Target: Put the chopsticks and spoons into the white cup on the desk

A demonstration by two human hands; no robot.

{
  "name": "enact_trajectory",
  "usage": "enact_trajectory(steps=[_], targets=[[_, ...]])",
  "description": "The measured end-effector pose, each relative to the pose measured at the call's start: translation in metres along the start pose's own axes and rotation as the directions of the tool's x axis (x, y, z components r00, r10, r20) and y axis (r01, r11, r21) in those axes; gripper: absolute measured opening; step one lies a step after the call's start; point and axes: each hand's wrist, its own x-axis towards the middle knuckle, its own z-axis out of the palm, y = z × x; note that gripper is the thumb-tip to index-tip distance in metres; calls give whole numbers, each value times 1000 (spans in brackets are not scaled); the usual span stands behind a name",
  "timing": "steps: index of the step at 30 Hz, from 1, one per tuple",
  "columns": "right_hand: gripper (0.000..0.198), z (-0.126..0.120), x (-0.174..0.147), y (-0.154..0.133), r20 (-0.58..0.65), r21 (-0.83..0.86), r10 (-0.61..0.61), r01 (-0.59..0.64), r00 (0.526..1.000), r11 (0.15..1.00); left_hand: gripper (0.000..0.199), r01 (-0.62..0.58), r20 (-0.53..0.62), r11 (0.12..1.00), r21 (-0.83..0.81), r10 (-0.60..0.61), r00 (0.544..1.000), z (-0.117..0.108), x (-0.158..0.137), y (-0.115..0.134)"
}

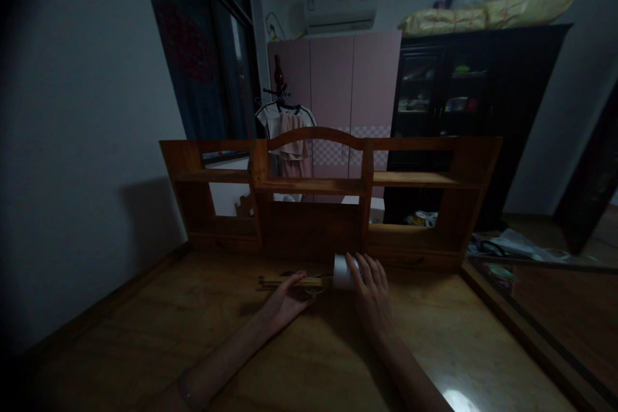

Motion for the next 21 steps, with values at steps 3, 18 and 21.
enact_trajectory(steps=[3, 18, 21], targets=[[71, -3, 1, -2, 2, 10, -5, 5, 1000, 1000, 11, -15, 10, 1000, -6, 15, 1000, 1, -2, 0], [70, 0, 1, -4, -28, 59, -17, 18, 999, 998, 6, -103, 23, 993, 63, 102, 995, 2, 2, -5], [71, 2, 0, -3, -13, 36, -7, 7, 1000, 999, 6, -105, 70, 988, 109, 98, 993, -3, 4, -8]])
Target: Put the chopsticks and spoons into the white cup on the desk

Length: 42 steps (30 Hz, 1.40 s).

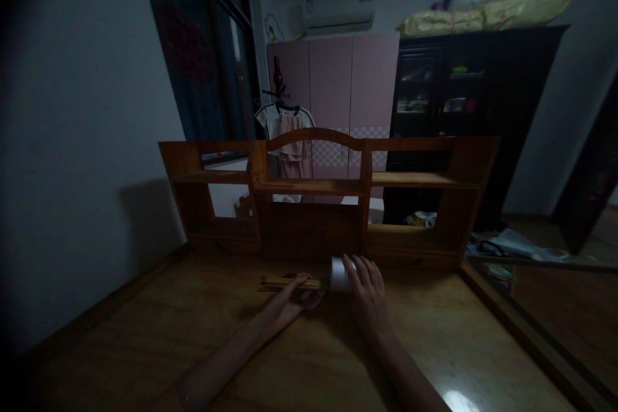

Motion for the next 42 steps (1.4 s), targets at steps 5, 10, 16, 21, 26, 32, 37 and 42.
enact_trajectory(steps=[5, 10, 16, 21, 26, 32, 37, 42], targets=[[73, 6, -2, 2, -12, -27, 14, -14, 1000, 1000, 13, -9, 70, 997, 77, 4, 998, -4, 0, -4], [81, 6, -2, 2, -1, -17, 20, -20, 1000, 1000, 12, -25, 72, 997, 78, 20, 997, -4, 1, -4], [79, 8, -2, 1, 8, 15, 39, -39, 999, 999, 9, -41, 31, 997, 61, 40, 999, -4, 1, -6], [81, 13, -3, 6, -4, 56, 78, -78, 997, 995, 9, -118, -16, 992, 55, 119, 993, -3, 4, -5], [75, 17, -4, 11, -24, 86, 122, -119, 992, 989, 7, -162, -81, 986, 33, 164, 983, -5, 9, -2], [71, 17, -5, 15, -101, 113, 177, -165, 979, 980, 10, -157, -132, 988, -10, 154, 979, -4, 7, 3], [71, 13, -7, 16, -107, 89, 220, -211, 970, 973, 15, -141, -167, 989, -53, 130, 977, -5, 7, 7], [69, 10, -8, 20, -104, 41, 269, -266, 957, 963, 15, -133, -156, 989, -70, 121, 980, -5, 7, 7]])
